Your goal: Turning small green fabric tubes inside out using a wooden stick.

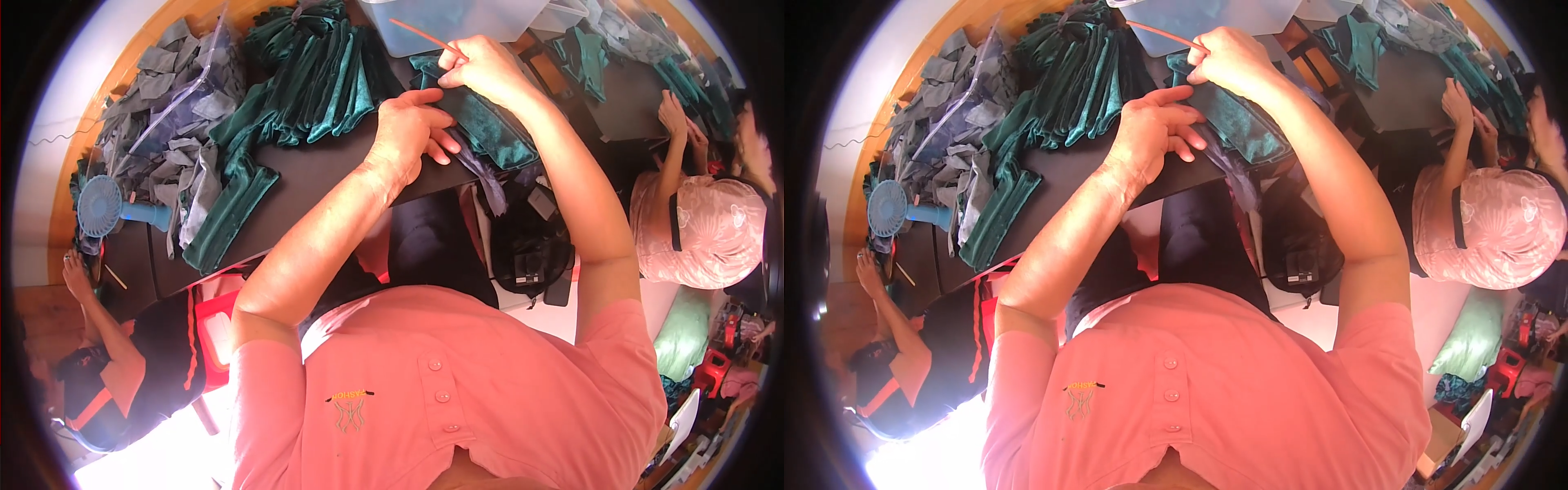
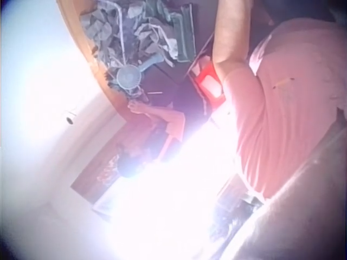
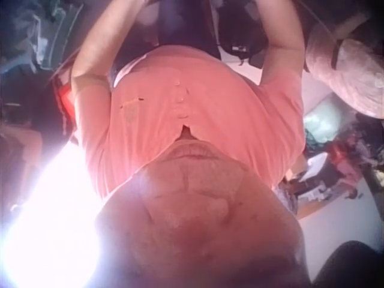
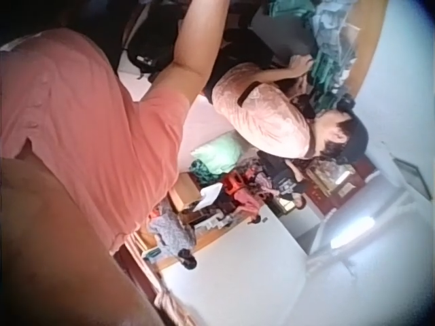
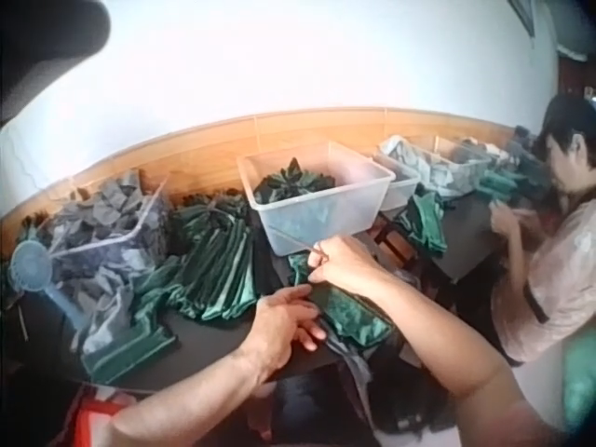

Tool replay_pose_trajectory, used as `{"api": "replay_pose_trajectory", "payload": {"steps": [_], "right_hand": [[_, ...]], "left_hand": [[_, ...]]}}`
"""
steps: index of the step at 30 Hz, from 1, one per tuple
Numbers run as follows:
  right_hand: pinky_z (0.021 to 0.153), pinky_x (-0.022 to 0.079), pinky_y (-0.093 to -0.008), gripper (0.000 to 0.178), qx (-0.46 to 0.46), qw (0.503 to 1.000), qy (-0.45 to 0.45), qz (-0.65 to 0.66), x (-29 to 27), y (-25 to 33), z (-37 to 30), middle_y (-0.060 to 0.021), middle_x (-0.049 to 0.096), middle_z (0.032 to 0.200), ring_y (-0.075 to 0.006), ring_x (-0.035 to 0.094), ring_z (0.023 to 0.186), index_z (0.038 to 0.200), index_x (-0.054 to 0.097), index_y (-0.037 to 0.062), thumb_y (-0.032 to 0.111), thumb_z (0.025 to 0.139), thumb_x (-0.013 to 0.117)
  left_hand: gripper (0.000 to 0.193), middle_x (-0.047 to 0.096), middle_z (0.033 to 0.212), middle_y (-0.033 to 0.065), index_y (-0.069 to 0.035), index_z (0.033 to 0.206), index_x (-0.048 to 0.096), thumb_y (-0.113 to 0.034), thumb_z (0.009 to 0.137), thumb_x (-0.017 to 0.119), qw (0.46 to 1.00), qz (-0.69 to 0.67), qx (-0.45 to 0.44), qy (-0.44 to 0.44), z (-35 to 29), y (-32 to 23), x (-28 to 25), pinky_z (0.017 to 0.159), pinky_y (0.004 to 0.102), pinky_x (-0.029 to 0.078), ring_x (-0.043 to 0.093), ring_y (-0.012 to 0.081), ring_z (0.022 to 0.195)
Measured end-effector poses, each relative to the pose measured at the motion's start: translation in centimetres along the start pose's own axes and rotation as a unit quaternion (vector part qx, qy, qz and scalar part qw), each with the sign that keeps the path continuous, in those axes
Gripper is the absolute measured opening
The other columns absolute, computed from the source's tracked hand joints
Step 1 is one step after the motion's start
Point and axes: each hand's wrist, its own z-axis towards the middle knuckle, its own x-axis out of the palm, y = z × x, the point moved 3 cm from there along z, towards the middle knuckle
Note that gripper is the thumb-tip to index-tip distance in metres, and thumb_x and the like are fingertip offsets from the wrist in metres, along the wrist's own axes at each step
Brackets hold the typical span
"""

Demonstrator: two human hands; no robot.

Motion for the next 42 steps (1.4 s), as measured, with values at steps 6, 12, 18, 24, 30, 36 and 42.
{"api": "replay_pose_trajectory", "payload": {"steps": [6, 12, 18, 24, 30, 36, 42], "right_hand": [[0.069, 0.044, -0.0277, 0.014, -0.043, 0.998, 0.008, 0.048, 0.1, 0.0, -0.3, 0.0000, 0.059, 0.072, -0.0100, 0.056, 0.075, 0.080, 0.063, 0.0012, 0.006, 0.071, 0.073], [0.070, 0.047, -0.0304, 0.014, -0.075, 0.978, 0.034, 0.193, -0.2, 1.3, -2.3, -0.0048, 0.063, 0.074, -0.0142, 0.060, 0.074, 0.086, 0.067, 0.0003, 0.007, 0.074, 0.067], [0.066, 0.045, -0.0255, 0.014, -0.085, 0.960, 0.058, 0.260, -1.5, 2.6, -4.5, -0.0016, 0.062, 0.079, -0.0092, 0.054, 0.070, 0.091, 0.068, 0.0001, 0.005, 0.077, 0.066], [0.070, 0.047, -0.0244, 0.029, -0.146, 0.980, -0.004, 0.138, -4.2, 4.9, -5.7, -0.0022, 0.061, 0.096, -0.0087, 0.055, 0.075, 0.103, 0.066, 0.0010, 0.005, 0.075, 0.071], [0.075, 0.049, -0.0220, 0.021, -0.145, 0.952, 0.094, 0.253, -4.8, 7.2, -6.8, -0.0005, 0.064, 0.084, -0.0073, 0.061, 0.082, 0.097, 0.065, 0.0023, 0.003, 0.077, 0.070], [0.071, 0.049, -0.0207, 0.019, -0.177, 0.935, 0.067, 0.300, -4.7, 9.0, -7.9, -0.0022, 0.065, 0.086, -0.0096, 0.063, 0.082, 0.100, 0.065, 0.0021, 0.003, 0.081, 0.066], [0.062, 0.046, -0.0188, 0.020, -0.180, 0.919, 0.048, 0.347, -4.6, 11.2, -9.3, -0.0043, 0.066, 0.088, -0.0109, 0.063, 0.078, 0.102, 0.066, 0.0019, 0.002, 0.083, 0.064]], "left_hand": [[0.052, 0.063, 0.096, 0.0213, 0.012, 0.131, 0.042, -0.002, 0.085, 0.059, 0.999, 0.017, -0.028, 0.033, -0.1, -0.2, -0.1, 0.048, 0.0300, 0.051, 0.066, 0.0257, 0.062], [0.035, 0.063, 0.097, 0.0160, 0.008, 0.115, 0.056, -0.010, 0.086, 0.065, 0.997, -0.068, 0.029, -0.013, -1.1, -0.7, 0.2, 0.059, 0.0346, 0.055, 0.067, 0.0249, 0.080], [0.013, 0.063, 0.094, 0.0078, -0.001, 0.100, 0.061, -0.010, 0.090, 0.064, 0.989, -0.083, 0.115, -0.035, -1.5, -0.5, 0.2, 0.066, 0.0337, 0.056, 0.065, 0.0202, 0.086], [0.008, 0.063, 0.091, 0.0046, -0.002, 0.099, 0.062, -0.005, 0.092, 0.061, 0.981, -0.108, 0.162, 0.019, -3.2, -1.8, 0.6, 0.068, 0.0326, 0.056, 0.064, 0.0149, 0.086], [0.007, 0.066, 0.085, 0.0003, -0.003, 0.092, 0.065, -0.007, 0.088, 0.068, 0.974, -0.095, 0.203, 0.024, -5.2, -3.6, 0.5, 0.069, 0.0249, 0.050, 0.059, 0.0085, 0.076], [0.009, 0.068, 0.085, 0.0022, 0.000, 0.093, 0.067, 0.002, 0.084, 0.070, 0.960, -0.115, 0.252, 0.030, -7.4, -5.2, -0.3, 0.077, 0.0235, 0.049, 0.060, 0.0087, 0.078], [0.015, 0.069, 0.084, 0.0078, 0.003, 0.090, 0.064, 0.010, 0.079, 0.071, 0.928, -0.235, 0.289, 0.021, -9.0, -6.4, -1.6, 0.078, 0.0247, 0.053, 0.065, 0.0134, 0.077]]}}
